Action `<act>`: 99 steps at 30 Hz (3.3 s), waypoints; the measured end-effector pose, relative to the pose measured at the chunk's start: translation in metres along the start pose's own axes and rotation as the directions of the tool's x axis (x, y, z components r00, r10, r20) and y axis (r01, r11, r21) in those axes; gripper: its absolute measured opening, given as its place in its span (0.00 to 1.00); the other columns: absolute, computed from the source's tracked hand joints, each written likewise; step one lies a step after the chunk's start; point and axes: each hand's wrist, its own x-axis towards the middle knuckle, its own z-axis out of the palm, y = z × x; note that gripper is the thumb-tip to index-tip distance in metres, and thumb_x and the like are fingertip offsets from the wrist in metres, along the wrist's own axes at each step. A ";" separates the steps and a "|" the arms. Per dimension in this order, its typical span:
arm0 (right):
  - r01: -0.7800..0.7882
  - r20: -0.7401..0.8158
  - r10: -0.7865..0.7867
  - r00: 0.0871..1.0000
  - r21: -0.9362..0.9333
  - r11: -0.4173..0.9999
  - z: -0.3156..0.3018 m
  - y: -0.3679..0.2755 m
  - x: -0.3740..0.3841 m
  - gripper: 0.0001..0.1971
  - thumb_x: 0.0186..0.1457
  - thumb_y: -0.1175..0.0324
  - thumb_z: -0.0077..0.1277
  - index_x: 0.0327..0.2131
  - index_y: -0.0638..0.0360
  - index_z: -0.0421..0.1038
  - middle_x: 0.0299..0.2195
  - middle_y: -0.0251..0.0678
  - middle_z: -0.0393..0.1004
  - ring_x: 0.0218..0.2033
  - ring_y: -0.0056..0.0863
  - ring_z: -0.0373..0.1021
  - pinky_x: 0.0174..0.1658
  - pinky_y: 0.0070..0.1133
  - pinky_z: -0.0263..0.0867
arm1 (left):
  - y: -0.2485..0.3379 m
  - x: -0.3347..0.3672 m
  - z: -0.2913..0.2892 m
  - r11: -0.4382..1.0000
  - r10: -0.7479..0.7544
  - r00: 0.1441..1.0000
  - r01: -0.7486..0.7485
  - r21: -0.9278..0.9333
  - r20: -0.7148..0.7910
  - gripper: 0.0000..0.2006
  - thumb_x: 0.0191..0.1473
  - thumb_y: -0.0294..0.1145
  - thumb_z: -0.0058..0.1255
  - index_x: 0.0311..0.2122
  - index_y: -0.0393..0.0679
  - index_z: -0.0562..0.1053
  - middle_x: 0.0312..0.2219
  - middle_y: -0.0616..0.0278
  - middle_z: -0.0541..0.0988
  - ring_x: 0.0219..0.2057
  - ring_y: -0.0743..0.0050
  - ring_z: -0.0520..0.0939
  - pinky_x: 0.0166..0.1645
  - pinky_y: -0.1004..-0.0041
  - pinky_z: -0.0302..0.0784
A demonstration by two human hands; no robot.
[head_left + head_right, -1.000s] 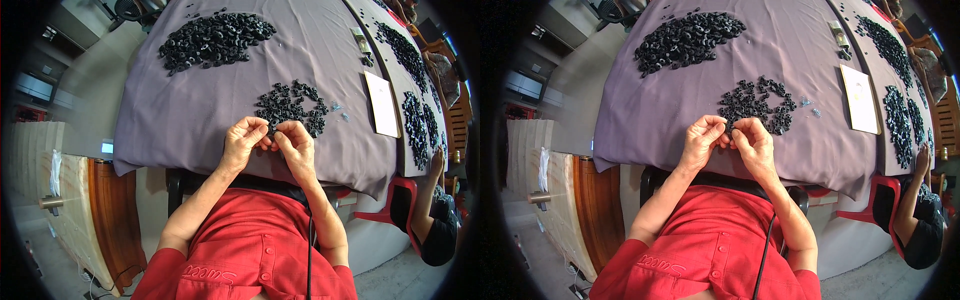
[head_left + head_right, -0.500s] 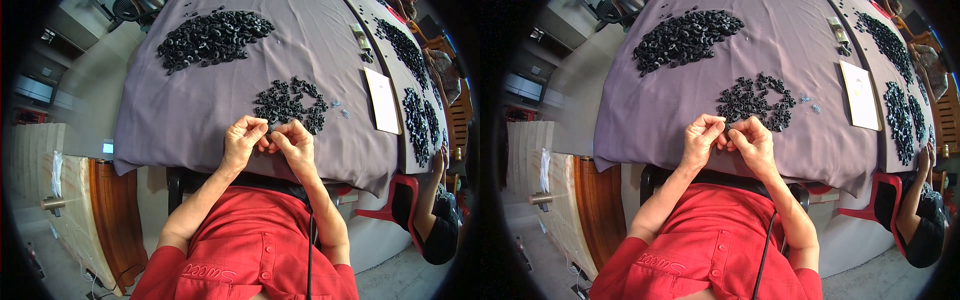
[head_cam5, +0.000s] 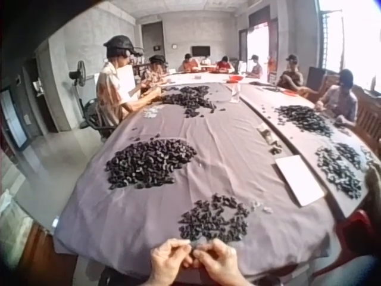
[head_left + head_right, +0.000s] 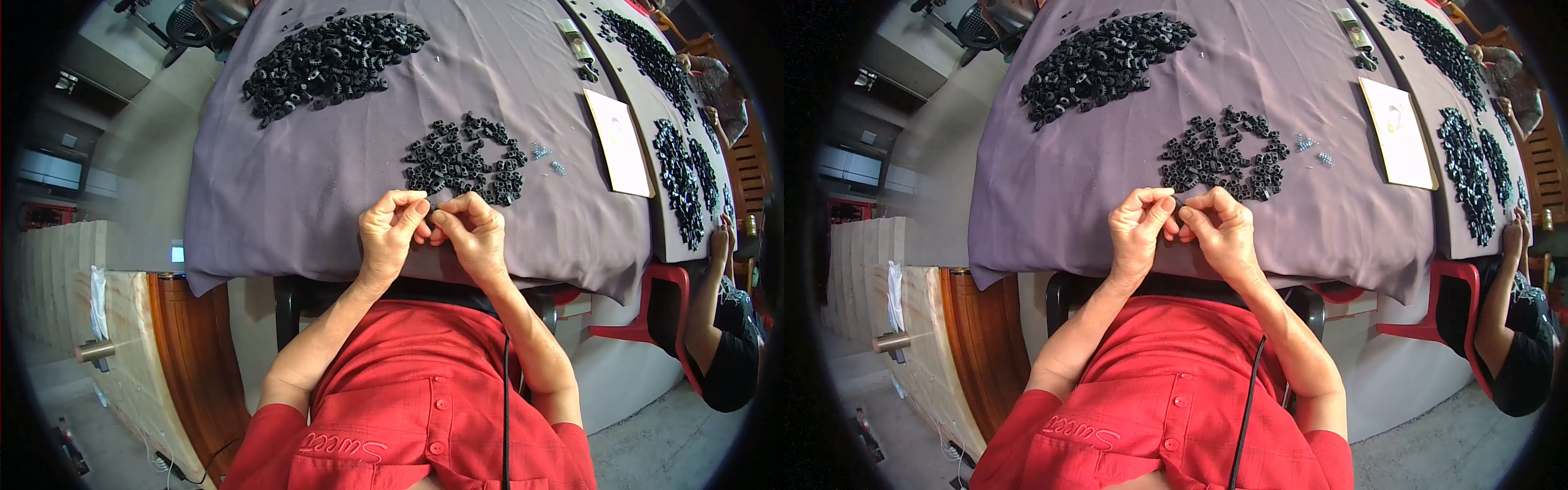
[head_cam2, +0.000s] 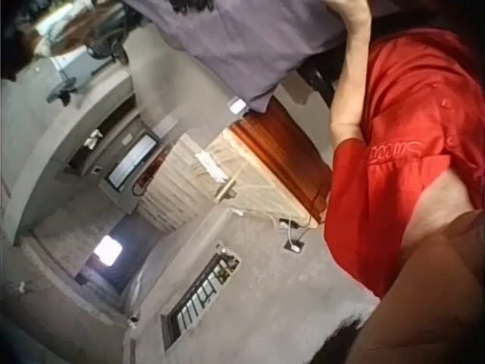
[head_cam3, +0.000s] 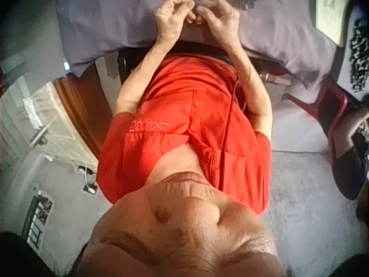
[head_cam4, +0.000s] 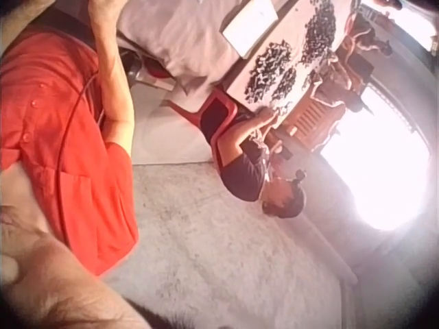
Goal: The person picks up black plastic cord locks and small metal pins by hand, inserts a pin into each lock to assemble them, and places the finished units into a separate pile.
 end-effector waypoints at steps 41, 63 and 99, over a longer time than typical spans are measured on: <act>0.377 0.228 -0.330 0.916 -0.209 0.902 -0.001 -0.004 0.007 0.19 0.45 0.70 0.62 0.42 0.62 0.70 0.35 0.36 0.69 0.28 0.24 0.66 0.31 0.20 0.65 | 0.024 0.008 -0.008 0.828 -0.386 0.889 0.452 -0.333 0.245 0.16 0.54 0.31 0.56 0.47 0.38 0.69 0.25 0.63 0.78 0.16 0.85 0.74 0.18 0.86 0.69; 0.087 -0.225 -0.189 0.956 -0.396 0.914 -0.059 -0.036 0.019 0.04 0.55 0.75 0.53 0.34 0.63 0.75 0.23 0.26 0.72 0.25 0.13 0.63 0.30 0.14 0.62 | 0.060 0.022 -0.135 0.443 0.295 0.954 -0.190 0.876 0.058 0.06 0.47 0.24 0.57 0.33 0.39 0.78 0.29 0.59 0.76 0.30 0.65 0.78 0.35 0.70 0.72; 0.061 -0.047 -0.308 0.950 -0.941 0.333 -0.166 -0.045 0.045 0.04 0.50 0.73 0.52 0.31 0.59 0.71 0.31 0.41 0.70 0.33 0.42 0.70 0.38 0.32 0.66 | 0.018 0.023 -0.034 0.384 0.430 0.839 -0.505 0.773 0.334 0.12 0.43 0.20 0.55 0.37 0.40 0.75 0.38 0.59 0.73 0.38 0.61 0.73 0.44 0.66 0.70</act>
